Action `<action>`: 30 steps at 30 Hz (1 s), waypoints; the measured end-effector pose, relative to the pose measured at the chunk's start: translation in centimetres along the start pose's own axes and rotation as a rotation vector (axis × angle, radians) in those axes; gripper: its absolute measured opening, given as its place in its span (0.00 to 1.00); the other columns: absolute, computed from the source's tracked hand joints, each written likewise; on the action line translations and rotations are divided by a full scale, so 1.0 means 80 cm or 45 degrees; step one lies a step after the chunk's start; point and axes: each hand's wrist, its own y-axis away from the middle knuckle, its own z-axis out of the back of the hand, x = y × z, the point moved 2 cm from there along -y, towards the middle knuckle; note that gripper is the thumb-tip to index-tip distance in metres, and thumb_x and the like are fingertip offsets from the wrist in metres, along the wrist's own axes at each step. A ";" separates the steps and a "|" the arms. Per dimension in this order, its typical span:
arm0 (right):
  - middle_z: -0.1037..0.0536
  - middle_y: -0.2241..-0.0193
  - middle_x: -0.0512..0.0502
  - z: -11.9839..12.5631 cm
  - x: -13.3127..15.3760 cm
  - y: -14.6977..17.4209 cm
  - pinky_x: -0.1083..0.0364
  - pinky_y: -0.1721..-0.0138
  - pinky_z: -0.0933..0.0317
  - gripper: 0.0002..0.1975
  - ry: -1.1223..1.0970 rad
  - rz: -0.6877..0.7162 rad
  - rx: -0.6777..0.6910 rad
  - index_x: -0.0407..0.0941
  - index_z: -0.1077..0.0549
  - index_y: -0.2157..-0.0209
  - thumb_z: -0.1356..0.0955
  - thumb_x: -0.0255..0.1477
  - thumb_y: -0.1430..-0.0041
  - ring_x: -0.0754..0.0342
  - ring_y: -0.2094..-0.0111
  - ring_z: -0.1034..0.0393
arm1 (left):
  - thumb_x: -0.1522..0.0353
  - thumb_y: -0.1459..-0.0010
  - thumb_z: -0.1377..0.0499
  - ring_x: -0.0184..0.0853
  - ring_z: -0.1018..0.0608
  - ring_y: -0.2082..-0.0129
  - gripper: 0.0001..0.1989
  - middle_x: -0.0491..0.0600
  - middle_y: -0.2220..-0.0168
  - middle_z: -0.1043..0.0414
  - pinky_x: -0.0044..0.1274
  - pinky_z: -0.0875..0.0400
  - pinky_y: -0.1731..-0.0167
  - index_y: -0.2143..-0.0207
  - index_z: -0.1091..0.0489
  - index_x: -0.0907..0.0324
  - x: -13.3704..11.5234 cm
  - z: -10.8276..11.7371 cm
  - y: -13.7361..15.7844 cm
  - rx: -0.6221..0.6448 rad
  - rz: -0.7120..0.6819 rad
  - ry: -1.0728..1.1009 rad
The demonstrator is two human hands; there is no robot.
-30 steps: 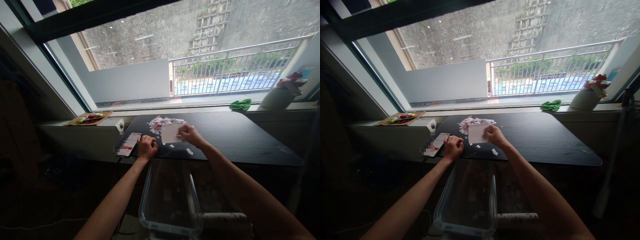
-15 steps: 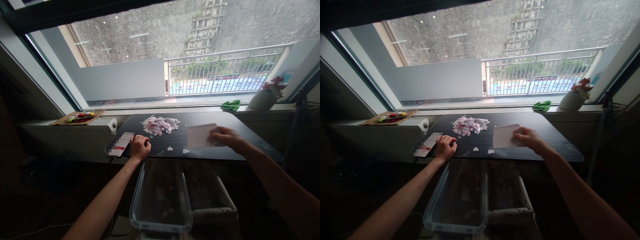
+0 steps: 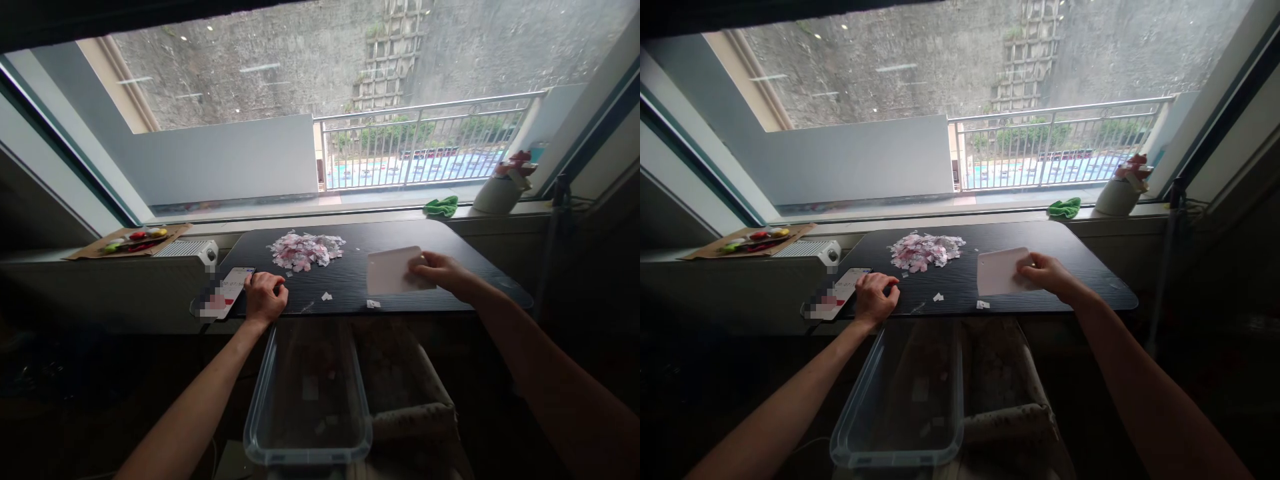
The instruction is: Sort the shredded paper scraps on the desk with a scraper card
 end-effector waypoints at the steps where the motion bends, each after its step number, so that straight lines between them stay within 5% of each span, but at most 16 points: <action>1: 0.20 0.75 0.47 0.001 -0.003 -0.003 0.60 0.75 0.33 0.07 -0.012 -0.003 0.008 0.42 0.25 0.68 0.28 0.23 0.53 0.56 0.77 0.27 | 0.70 0.49 0.46 0.45 0.26 0.58 0.07 0.51 0.67 0.24 0.41 0.42 0.47 0.71 0.27 0.57 0.000 0.000 0.000 -0.002 0.002 -0.001; 16: 0.19 0.74 0.49 0.002 -0.022 0.005 0.61 0.75 0.33 0.08 -0.163 -0.205 0.168 0.44 0.23 0.70 0.26 0.24 0.57 0.57 0.75 0.26 | 0.69 0.50 0.46 0.45 0.27 0.58 0.07 0.51 0.68 0.24 0.41 0.43 0.47 0.73 0.28 0.56 -0.003 0.003 -0.001 -0.009 0.015 0.030; 22: 0.19 0.73 0.47 0.023 -0.028 0.006 0.60 0.77 0.35 0.12 -0.103 -0.176 0.181 0.42 0.24 0.69 0.25 0.27 0.59 0.55 0.76 0.26 | 0.69 0.50 0.46 0.45 0.26 0.58 0.07 0.52 0.68 0.24 0.41 0.43 0.48 0.73 0.28 0.57 -0.003 0.003 -0.001 -0.002 0.016 0.011; 30: 0.19 0.72 0.47 0.015 -0.022 0.007 0.58 0.71 0.32 0.13 -0.077 -0.037 0.184 0.43 0.24 0.69 0.25 0.29 0.60 0.54 0.73 0.25 | 0.69 0.49 0.46 0.45 0.26 0.57 0.08 0.51 0.67 0.24 0.43 0.44 0.46 0.71 0.27 0.57 -0.003 0.003 -0.001 0.023 0.011 0.005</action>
